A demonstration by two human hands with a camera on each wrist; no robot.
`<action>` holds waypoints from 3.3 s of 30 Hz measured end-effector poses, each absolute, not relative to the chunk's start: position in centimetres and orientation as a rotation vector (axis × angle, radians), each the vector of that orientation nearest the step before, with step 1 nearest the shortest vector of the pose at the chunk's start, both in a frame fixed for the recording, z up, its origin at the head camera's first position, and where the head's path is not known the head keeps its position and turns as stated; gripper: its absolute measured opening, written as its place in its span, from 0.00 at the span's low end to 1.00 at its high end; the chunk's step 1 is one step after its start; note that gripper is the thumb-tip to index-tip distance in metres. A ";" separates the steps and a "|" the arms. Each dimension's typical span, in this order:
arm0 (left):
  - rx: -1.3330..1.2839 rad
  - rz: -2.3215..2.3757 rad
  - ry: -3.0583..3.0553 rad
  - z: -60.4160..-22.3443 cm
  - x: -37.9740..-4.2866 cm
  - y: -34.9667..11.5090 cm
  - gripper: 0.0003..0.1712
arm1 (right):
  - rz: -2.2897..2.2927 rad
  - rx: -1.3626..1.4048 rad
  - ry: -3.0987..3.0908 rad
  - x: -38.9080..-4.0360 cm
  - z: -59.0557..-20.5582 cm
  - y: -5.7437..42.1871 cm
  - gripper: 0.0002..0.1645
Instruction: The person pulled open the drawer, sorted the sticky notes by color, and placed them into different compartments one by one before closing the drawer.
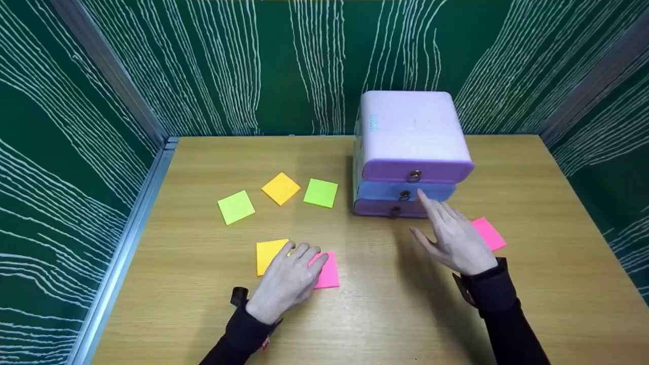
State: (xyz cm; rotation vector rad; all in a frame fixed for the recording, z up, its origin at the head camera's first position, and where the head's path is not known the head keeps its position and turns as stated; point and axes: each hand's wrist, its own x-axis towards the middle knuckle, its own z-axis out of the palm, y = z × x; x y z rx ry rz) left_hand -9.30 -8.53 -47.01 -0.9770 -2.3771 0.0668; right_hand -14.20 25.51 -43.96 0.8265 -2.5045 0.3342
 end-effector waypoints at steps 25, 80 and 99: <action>-0.962 0.038 -2.384 -47.2 -9.5 -8.5 0.15 | 0.447 0.671 -2.504 -17.9 -45.1 24.5 0.35; -0.967 0.114 -2.736 -52.8 -10.4 -7.7 0.39 | 0.357 0.658 -2.378 -12.4 -44.2 23.8 0.11; -0.943 -0.194 -2.630 -48.4 -10.8 -8.1 0.43 | 0.332 0.643 -2.425 -10.9 -44.4 23.9 0.13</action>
